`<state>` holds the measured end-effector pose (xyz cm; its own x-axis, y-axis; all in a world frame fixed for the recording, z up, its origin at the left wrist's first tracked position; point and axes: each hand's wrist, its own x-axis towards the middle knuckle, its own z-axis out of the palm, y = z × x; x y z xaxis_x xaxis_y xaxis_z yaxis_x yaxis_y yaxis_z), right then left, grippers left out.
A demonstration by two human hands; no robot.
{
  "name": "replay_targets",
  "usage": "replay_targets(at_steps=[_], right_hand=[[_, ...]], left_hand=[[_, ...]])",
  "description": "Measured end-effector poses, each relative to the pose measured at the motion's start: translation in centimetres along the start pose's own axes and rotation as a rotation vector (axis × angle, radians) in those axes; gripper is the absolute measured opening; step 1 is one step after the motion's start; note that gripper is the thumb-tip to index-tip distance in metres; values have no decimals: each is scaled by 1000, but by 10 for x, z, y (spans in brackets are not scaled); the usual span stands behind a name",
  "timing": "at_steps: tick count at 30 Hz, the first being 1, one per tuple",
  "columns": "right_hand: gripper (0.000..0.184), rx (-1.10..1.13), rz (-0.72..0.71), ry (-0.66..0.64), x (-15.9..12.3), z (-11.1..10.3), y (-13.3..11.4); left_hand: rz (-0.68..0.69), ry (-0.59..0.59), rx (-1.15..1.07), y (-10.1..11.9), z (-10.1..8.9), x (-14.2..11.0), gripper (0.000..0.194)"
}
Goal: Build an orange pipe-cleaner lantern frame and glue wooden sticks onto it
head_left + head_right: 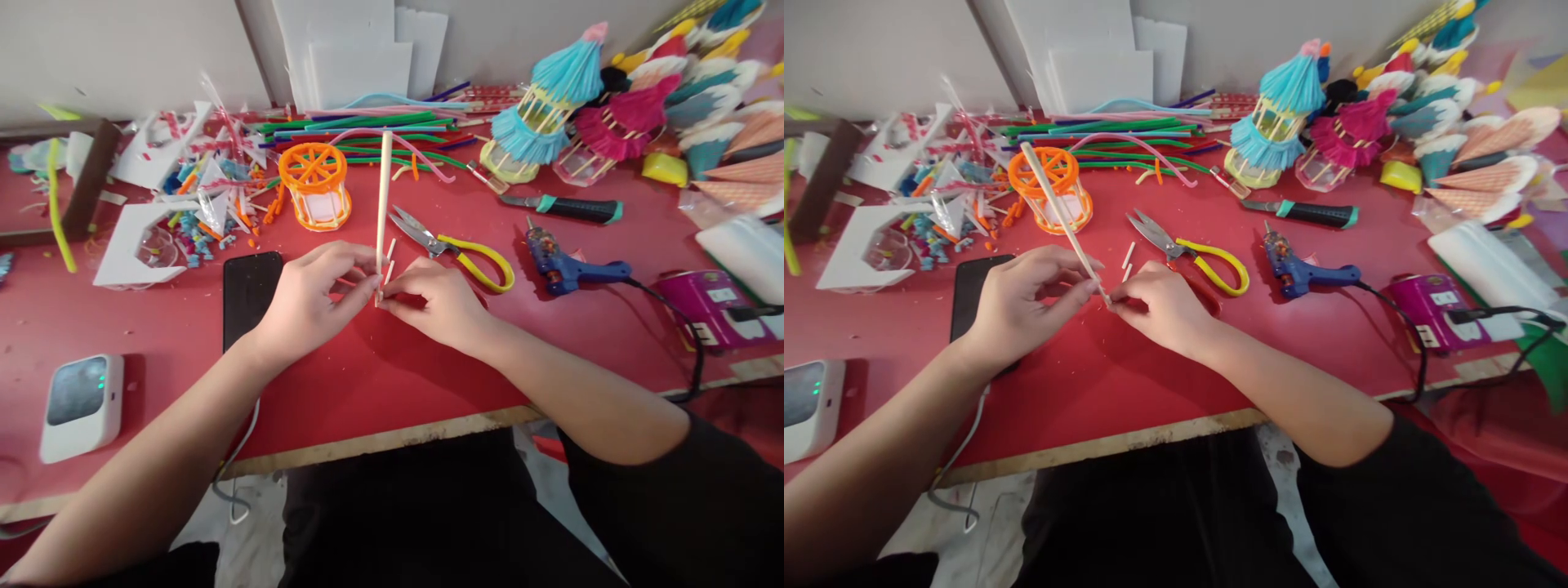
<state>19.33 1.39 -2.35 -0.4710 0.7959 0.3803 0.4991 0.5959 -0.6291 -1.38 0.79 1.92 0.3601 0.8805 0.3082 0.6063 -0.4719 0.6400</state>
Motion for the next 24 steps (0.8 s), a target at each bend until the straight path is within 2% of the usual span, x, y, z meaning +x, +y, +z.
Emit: replay_targets(at_steps=[6,12,17,24], right_hand=[[10,-96,-53,5,3,4,1],[13,-159,-40,-42,3,5,0],[15,-137,-80,-21,2,4,0],[14,-143,-65,-38,2,5,2]], left_hand=[[-58,-5,-61,-1,1,1,12],[-81,-54,-72,-5,4,-1,8],[-45,-47,-94,-5,3,-4,2],[-120,-35,-111,-4,6,-5,5]])
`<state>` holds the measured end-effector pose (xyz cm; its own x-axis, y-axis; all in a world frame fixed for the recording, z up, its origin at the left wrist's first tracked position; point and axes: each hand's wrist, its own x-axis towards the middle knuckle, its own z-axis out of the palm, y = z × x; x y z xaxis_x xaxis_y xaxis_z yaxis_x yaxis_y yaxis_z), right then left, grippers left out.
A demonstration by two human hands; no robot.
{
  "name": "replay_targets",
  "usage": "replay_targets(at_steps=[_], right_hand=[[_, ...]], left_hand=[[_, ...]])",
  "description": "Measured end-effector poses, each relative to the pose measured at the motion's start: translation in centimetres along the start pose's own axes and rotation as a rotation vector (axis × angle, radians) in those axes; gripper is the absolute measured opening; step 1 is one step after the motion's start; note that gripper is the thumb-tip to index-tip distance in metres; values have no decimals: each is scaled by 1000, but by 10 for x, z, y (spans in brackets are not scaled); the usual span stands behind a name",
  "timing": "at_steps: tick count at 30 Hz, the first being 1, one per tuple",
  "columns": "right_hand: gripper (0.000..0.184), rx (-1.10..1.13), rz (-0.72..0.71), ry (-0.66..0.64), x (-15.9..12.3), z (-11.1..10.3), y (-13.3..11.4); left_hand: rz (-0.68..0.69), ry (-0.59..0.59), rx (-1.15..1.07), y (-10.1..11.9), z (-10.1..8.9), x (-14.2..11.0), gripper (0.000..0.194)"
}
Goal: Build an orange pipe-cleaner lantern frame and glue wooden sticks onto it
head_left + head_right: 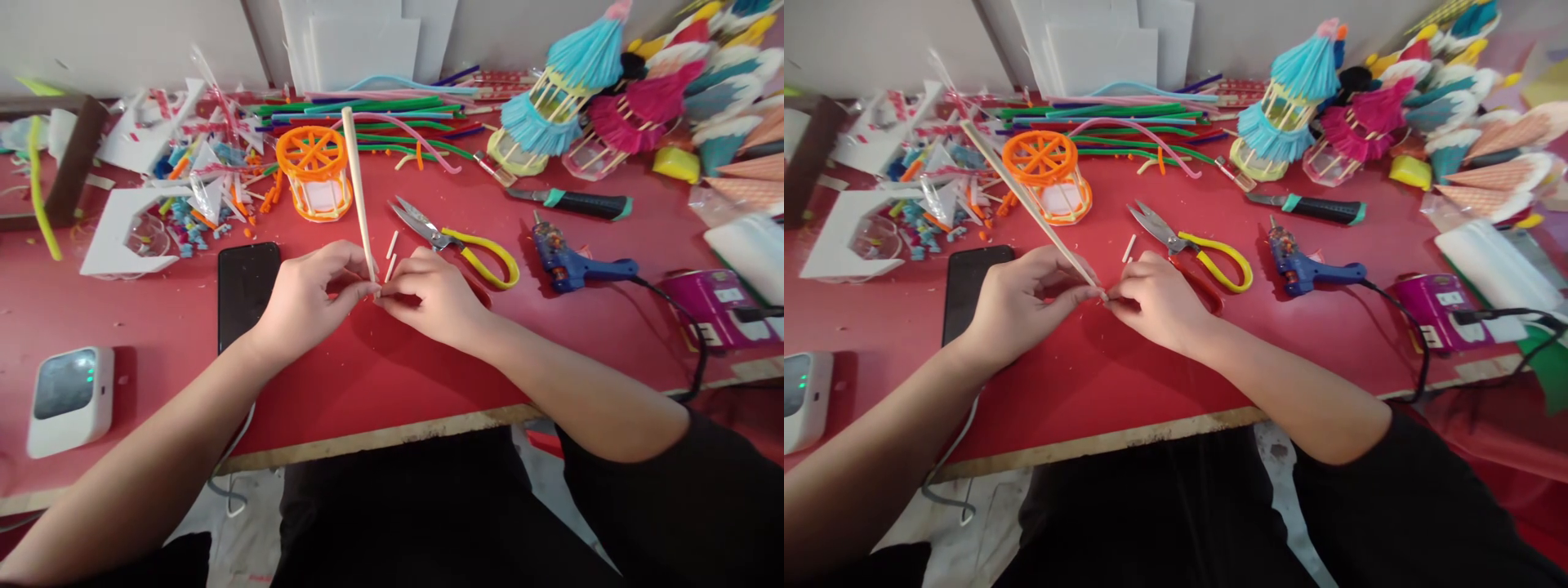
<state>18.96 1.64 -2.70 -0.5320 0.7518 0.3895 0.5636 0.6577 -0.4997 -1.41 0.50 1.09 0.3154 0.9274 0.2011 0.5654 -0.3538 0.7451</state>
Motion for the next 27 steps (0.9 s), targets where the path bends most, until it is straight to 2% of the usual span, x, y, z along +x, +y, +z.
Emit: replay_targets(at_steps=[5,11,16,21,27], right_hand=[[14,-11,2,-3,1,1,-1],[12,24,-24,22,1,1,-3],[17,17,-17,26,-1,3,-2],[18,-9,-16,15,-2,5,-2],[16,-4,-9,9,-2,3,-3]], left_hand=[[-49,33,-36,0,2,-1,6],[-121,-43,-260,-5,6,-2,11],[-102,-42,-139,-2,5,-2,4],[-127,-79,-135,-6,7,-4,5],[-57,-60,-93,-10,8,-4,7]])
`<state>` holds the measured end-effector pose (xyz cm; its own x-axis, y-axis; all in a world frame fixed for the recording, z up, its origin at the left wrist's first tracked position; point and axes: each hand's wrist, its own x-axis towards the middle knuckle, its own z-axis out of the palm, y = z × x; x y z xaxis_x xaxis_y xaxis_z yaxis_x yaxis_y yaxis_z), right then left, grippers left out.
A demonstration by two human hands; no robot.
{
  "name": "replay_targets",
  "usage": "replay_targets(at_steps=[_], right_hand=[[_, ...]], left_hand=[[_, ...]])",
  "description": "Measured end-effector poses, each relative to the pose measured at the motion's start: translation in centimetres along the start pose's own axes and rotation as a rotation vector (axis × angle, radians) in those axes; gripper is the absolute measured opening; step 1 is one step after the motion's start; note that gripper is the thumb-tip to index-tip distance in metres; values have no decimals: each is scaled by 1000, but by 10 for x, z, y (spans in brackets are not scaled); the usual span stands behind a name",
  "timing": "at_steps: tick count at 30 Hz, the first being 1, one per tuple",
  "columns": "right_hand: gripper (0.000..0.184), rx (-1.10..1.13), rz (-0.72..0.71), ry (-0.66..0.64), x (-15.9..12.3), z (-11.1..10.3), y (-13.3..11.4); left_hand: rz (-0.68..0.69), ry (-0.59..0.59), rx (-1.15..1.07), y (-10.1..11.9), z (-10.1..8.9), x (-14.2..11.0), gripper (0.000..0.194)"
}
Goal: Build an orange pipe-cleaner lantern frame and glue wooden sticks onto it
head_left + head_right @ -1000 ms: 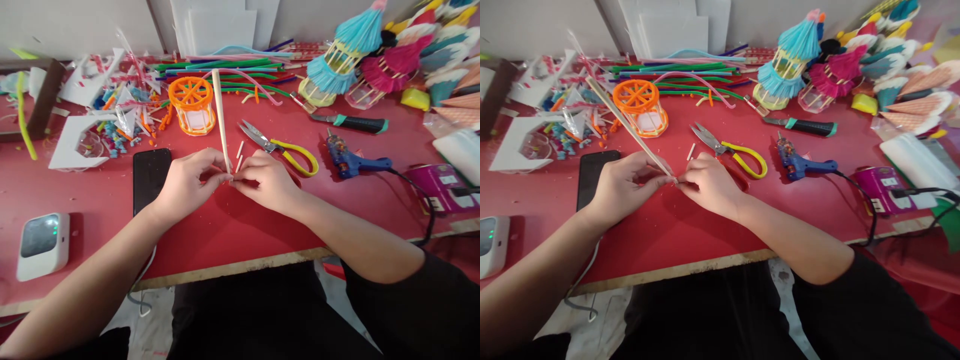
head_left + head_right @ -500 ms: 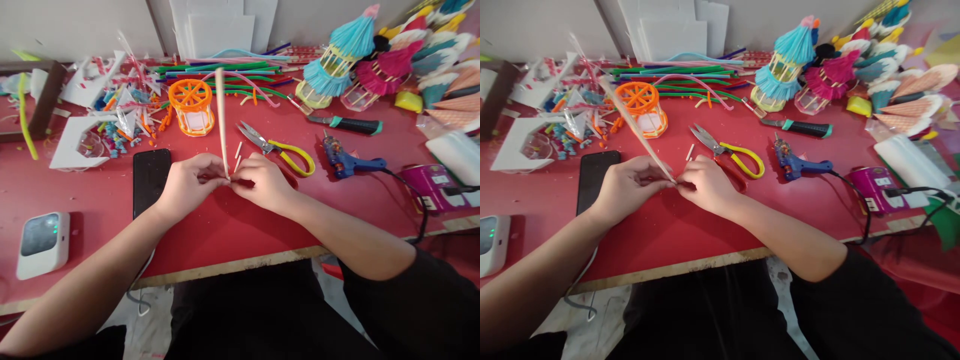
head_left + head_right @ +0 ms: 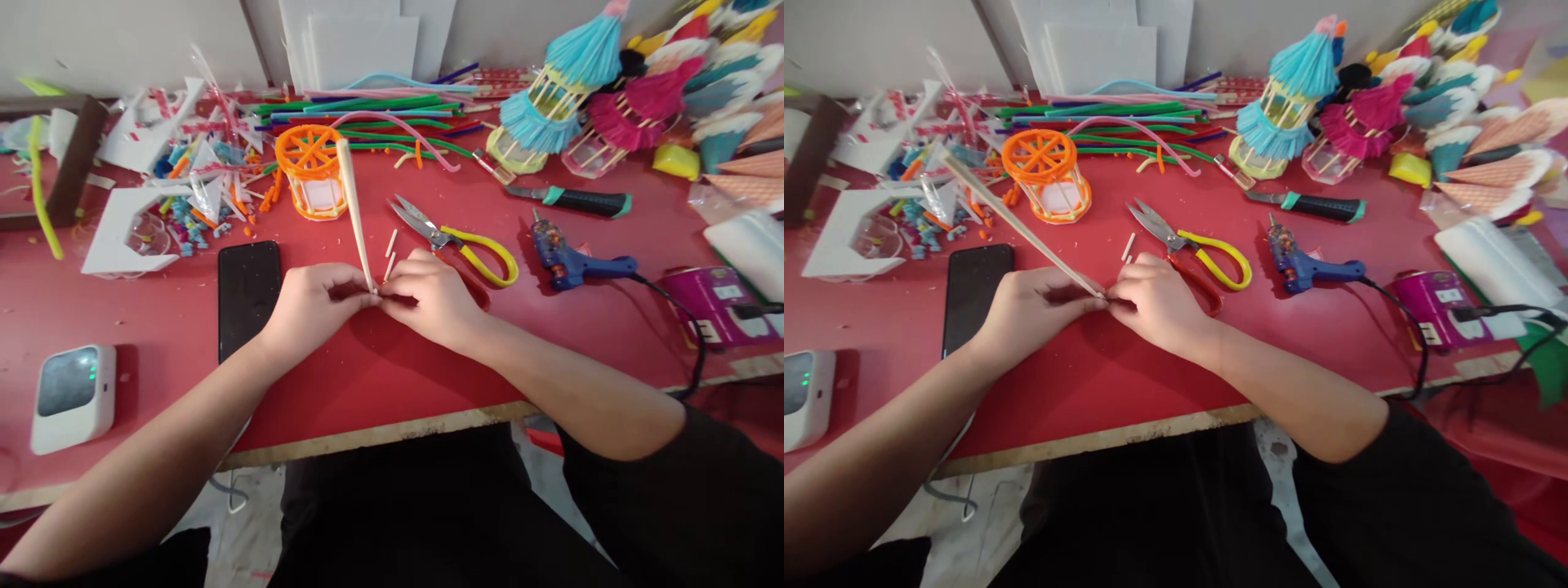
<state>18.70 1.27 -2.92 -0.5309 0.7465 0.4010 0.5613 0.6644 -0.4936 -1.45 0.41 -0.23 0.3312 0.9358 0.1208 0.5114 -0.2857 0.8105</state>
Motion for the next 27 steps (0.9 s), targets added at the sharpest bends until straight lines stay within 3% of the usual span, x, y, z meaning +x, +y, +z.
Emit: replay_targets(at_steps=[7,11,14,18,21,27], right_hand=[[16,-25,40,-51,1,-1,-5],[18,-89,46,-128,3,-24,-3],[20,-257,220,-125,2,-57,5],[22,-514,481,-355,-4,-89,17],[30,-622,533,-486,-6,-93,23],[23,-668,531,-539,2,-87,24]], left_hand=[[6,25,68,3,2,0,6],[-9,49,66,4,4,-1,7],[-7,49,67,4,5,-1,9],[6,29,115,4,6,-1,12],[-2,22,114,5,8,-1,10],[-6,33,43,4,12,-6,9]])
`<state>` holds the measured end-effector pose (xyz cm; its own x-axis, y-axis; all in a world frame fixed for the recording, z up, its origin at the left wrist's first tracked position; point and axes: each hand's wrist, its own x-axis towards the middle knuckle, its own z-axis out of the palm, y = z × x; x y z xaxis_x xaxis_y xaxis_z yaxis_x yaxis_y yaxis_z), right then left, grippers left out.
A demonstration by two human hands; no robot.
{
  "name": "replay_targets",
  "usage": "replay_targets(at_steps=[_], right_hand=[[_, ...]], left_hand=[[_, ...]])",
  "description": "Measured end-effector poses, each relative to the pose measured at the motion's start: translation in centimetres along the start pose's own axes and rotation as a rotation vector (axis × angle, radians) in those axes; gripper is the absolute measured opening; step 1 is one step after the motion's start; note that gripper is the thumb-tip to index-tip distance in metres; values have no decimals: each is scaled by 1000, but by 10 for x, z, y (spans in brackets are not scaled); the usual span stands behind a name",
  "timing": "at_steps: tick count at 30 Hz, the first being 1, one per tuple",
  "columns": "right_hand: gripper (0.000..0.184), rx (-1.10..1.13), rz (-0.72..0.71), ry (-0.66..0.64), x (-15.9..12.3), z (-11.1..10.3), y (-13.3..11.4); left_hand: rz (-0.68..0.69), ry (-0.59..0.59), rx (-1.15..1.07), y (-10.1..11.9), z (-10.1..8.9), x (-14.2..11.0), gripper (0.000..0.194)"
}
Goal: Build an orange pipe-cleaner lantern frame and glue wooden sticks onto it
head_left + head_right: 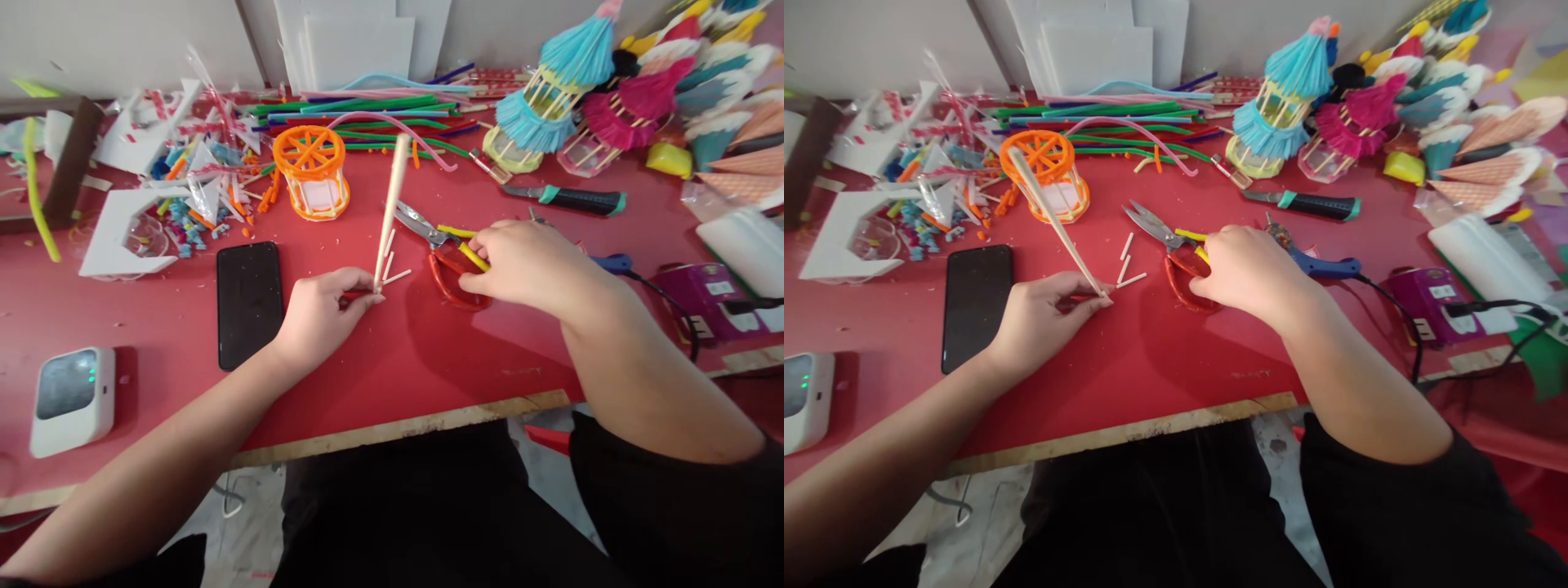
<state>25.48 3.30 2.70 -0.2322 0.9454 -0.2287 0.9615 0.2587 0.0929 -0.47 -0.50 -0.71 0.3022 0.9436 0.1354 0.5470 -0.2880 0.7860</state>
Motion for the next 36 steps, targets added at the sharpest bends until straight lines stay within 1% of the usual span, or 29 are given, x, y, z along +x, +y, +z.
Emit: replay_targets(at_steps=[3,5,7,10,14,16,18,20,22,24,26,29,31,33,36], right_hand=[[24,-40,55,0,3,0,-2],[26,-57,67,8,5,0,-4],[26,-88,64,2,5,-1,-4],[22,-135,30,-39,7,-3,-4],[23,-113,6,-31,8,0,-1],[28,-72,42,7,7,2,2],[31,-14,66,79,2,2,6],[28,46,88,151,-5,-3,11],[24,116,93,148,-16,-11,16],[36,216,50,38,-27,-18,22],[48,343,-11,-134,-37,-20,29],[59,513,-93,-408,-45,-16,37],[63,586,-154,-553,-45,-11,40],[65,629,-205,-648,-44,-9,40],[66,631,-211,-736,-44,-9,36]], left_hand=[[21,-8,-26,-3,2,-1,8],[41,-7,-15,-5,3,-1,6],[64,-3,7,-6,3,0,5],[86,2,20,-7,3,0,5],[77,4,19,-6,3,-1,7],[58,9,2,-7,5,-1,6],[12,19,-26,-7,6,1,4],[-60,27,-40,-5,7,3,13],[-133,21,-61,-2,5,7,27],[-206,-29,-166,2,2,9,37],[-294,-122,-319,6,-3,11,43],[-408,-276,-514,10,-9,11,52],[-455,-369,-606,11,-13,11,61],[-487,-452,-674,12,-14,10,71],[-500,-541,-725,12,-16,9,79]])
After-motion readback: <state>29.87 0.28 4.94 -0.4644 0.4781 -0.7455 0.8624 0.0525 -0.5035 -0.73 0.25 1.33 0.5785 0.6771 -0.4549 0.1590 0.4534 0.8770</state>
